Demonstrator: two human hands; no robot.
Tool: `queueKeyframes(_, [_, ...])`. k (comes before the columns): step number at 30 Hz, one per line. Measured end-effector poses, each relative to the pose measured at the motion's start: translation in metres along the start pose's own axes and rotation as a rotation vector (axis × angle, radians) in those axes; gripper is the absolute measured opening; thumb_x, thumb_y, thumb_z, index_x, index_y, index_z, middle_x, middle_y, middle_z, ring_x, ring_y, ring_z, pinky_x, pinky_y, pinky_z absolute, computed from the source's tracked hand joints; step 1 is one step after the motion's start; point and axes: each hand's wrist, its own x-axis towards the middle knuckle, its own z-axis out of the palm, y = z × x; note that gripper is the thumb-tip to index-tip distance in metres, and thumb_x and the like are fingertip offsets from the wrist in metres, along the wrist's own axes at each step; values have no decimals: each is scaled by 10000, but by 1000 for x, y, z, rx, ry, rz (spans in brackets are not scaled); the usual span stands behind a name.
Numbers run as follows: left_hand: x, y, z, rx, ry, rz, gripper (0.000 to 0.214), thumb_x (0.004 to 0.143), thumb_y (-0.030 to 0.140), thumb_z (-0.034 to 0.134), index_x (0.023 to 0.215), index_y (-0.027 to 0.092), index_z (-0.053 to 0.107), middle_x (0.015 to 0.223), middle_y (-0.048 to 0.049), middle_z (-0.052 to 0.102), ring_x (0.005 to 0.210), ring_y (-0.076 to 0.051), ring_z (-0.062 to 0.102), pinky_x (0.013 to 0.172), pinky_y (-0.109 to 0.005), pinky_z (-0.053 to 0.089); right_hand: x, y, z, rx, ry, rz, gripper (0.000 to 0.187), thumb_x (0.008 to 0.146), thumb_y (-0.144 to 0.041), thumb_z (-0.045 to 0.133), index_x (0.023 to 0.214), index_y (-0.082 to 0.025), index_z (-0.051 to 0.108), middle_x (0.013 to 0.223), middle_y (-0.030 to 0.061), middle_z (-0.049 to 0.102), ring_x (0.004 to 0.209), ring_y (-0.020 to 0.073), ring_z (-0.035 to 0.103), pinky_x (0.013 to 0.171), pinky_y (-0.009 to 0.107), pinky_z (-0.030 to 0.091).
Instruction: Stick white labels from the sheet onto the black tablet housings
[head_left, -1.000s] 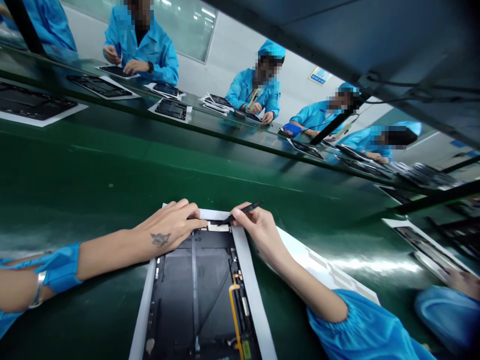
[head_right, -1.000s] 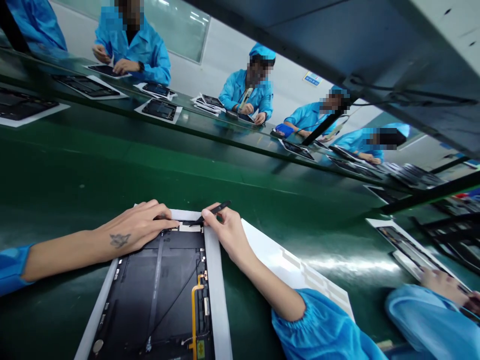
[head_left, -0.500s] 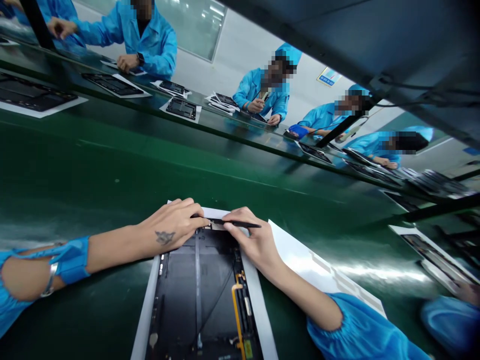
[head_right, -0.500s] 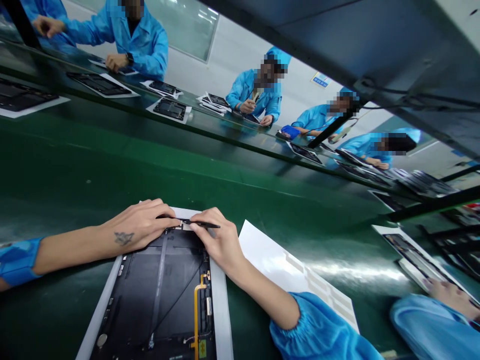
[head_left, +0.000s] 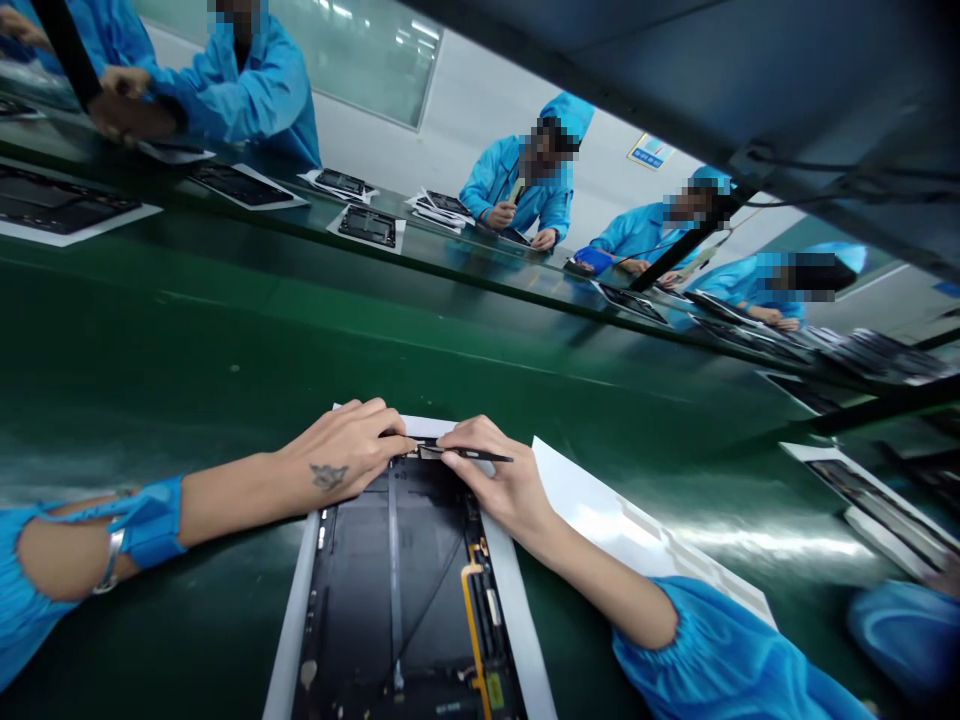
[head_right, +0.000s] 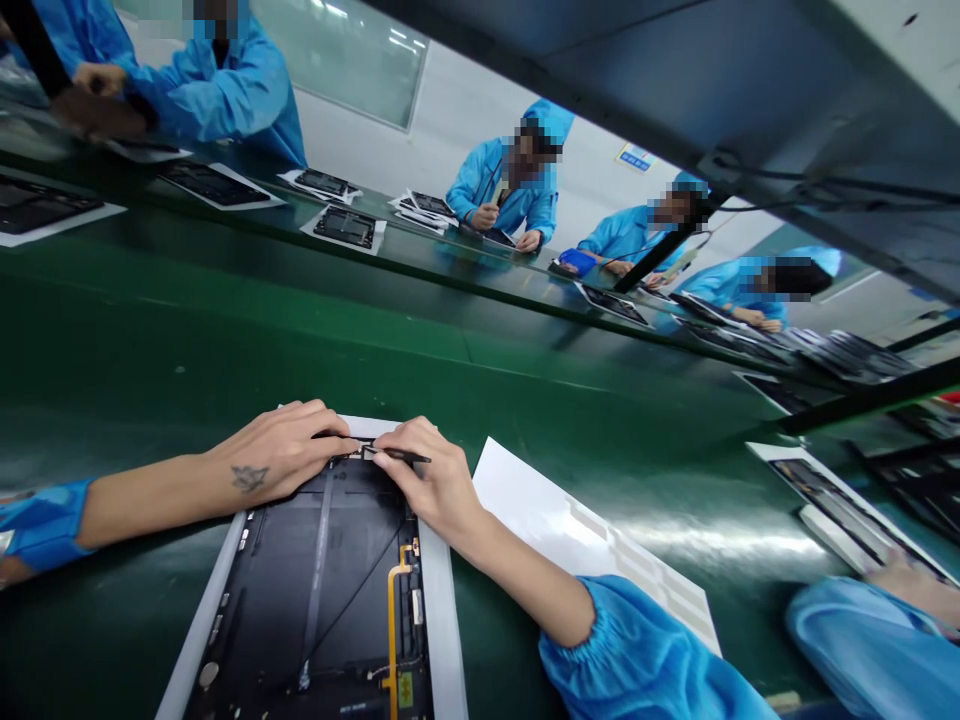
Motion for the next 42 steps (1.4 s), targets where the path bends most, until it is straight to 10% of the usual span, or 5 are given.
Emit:
queueKeyframes(13, [1,-1,-3,70,-76,51,531,895,10,480,1347,281,547,1174,-67,614,925,-220,533,682,-298,404,-7,20,-26,403,290,605,401,714,-547,795,774,-171,670,719,9,621,729,168,630,792,341,559])
queueKeyframes(42, [1,-2,-1,80,-65,37,482,942,45,415,1320,299,574,1140,-60,607,907,-212,520,690,-299,380,-12,22,-22,214,231,473,335,852,-502,679,758,-180,673,715,21,655,725,185,611,711,300,452])
